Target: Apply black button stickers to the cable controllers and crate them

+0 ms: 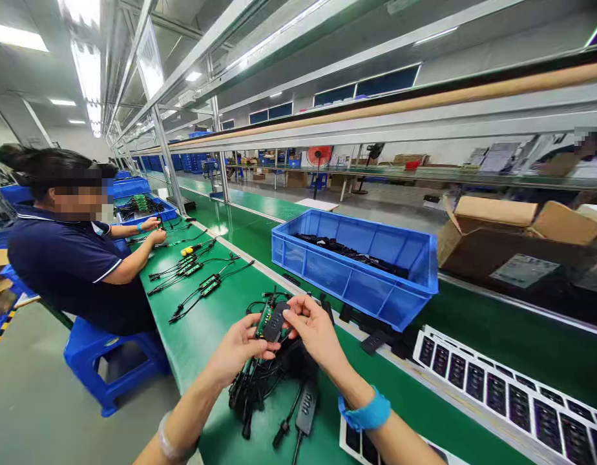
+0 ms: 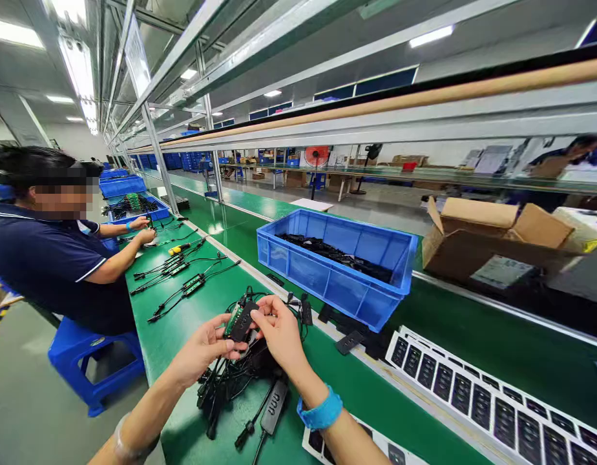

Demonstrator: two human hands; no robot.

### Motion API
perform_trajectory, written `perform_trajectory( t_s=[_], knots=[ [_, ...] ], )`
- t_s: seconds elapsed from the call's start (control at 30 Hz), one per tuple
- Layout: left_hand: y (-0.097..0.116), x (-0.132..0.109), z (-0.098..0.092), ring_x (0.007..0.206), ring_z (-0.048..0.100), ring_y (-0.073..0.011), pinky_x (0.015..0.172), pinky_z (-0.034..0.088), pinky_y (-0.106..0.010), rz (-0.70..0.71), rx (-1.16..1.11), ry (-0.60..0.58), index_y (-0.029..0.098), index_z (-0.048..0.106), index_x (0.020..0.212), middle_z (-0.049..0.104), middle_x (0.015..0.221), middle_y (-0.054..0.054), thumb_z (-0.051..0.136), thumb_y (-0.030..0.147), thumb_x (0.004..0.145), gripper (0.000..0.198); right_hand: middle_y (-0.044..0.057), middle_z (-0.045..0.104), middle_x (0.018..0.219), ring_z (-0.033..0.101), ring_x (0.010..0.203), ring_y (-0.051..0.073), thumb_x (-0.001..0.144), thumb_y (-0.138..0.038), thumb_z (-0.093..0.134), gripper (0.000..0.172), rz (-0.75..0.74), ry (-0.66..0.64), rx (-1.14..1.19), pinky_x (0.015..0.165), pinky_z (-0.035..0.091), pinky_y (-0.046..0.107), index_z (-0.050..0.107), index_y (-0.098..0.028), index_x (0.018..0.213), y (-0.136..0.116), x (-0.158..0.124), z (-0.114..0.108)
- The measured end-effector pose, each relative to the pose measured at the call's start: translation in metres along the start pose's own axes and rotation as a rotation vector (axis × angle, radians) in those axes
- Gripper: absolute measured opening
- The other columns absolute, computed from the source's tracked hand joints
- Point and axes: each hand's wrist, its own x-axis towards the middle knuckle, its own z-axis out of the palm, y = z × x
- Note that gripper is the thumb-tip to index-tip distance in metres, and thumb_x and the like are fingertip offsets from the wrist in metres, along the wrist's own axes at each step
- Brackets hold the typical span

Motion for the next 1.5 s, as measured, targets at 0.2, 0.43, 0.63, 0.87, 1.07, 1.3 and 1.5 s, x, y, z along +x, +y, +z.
perform_trajectory(
  t_s=[0.2, 0.43, 0.63, 0.87, 1.07, 1.3, 1.5],
  knots=[
    [0.003, -0.006, 0.012, 0.094, 0.069, -0.025, 0.077, 0.054, -0.029, 0.009, 0.073, -0.076, 0.013, 0.065, 0.114, 0.069, 0.113, -0.014, 0.087, 0.031, 0.061, 0.061, -0.003, 0.058, 0.066, 0.062, 0.058, 0.014, 0.071, -0.046, 0.072, 0.037, 0.039, -0.045, -0.011, 0.044, 0.046, 0.021, 0.054, -0.019, 0.089, 0.001, -0.006, 0.003],
    [-0.002, -0.008, 0.012, 0.09, 0.069, -0.0237, 0.078, 0.056, -0.033, 0.107, 0.325, -0.058, 0.012, 0.063, 0.107, 0.069, 0.107, -0.013, 0.065, 0.045, 0.082, 0.04, -0.001, 0.057, 0.076, 0.058, 0.056, 0.013, 0.082, -0.061, 0.055, 0.045, 0.048, -0.148, -0.082, 0.043, 0.043, 0.023, 0.054, -0.021, 0.101, 0.002, -0.006, 0.002],
    [-0.006, -0.007, 0.016, 0.07, 0.07, -0.0199, 0.066, 0.056, -0.03, 0.166, 0.723, -0.042, 0.015, 0.059, 0.109, 0.073, 0.088, -0.009, 0.043, 0.042, 0.093, 0.035, 0.0, 0.056, 0.07, 0.052, 0.057, 0.013, 0.097, -0.055, 0.027, 0.049, -0.041, -0.12, -0.433, 0.051, 0.042, 0.025, 0.058, -0.018, 0.094, 0.011, -0.004, 0.003],
    [-0.01, 0.053, -0.055, 0.113, 0.059, -0.0267, 0.094, 0.048, -0.037, 0.285, 1.468, 0.217, 0.014, 0.041, 0.14, 0.061, 0.129, -0.014, 0.045, 0.05, 0.089, 0.063, 0.009, 0.066, 0.101, 0.06, 0.098, 0.021, 0.096, -0.027, 0.051, 0.02, 0.073, 0.062, -1.084, 0.092, 0.045, 0.037, 0.065, -0.014, 0.092, 0.015, 0.03, -0.071],
    [-0.011, 0.097, -0.132, 0.137, 0.023, -0.0531, 0.102, 0.025, -0.069, 0.095, 1.606, 0.613, -0.012, 0.04, 0.132, 0.028, 0.144, -0.042, 0.045, 0.042, 0.089, 0.07, 0.008, 0.064, 0.11, 0.061, 0.102, 0.022, 0.093, -0.032, 0.058, 0.021, 0.23, 0.179, -1.416, 0.09, 0.049, 0.044, 0.064, -0.014, 0.103, 0.041, 0.039, -0.131],
    [-0.022, 0.083, -0.141, 0.116, 0.054, -0.028, 0.099, 0.041, -0.051, 0.006, 1.527, 0.635, 0.014, 0.06, 0.113, 0.058, 0.124, -0.012, 0.058, 0.036, 0.09, 0.032, 0.024, 0.066, 0.1, 0.064, 0.101, 0.035, 0.088, -0.014, 0.058, 0.016, 0.24, 0.19, -1.388, 0.084, 0.047, 0.042, 0.064, -0.006, 0.1, 0.055, 0.031, -0.131],
    [-0.007, 0.066, -0.127, 0.096, 0.059, -0.0242, 0.087, 0.047, -0.043, 0.065, 1.138, 0.596, 0.013, 0.056, 0.111, 0.061, 0.102, -0.009, 0.058, 0.042, 0.088, 0.037, 0.015, 0.066, 0.086, 0.066, 0.093, 0.033, 0.077, -0.002, 0.05, 0.044, 0.21, 0.294, -1.034, 0.084, 0.047, 0.046, 0.057, -0.007, 0.119, 0.036, 0.028, -0.132]
  ],
)
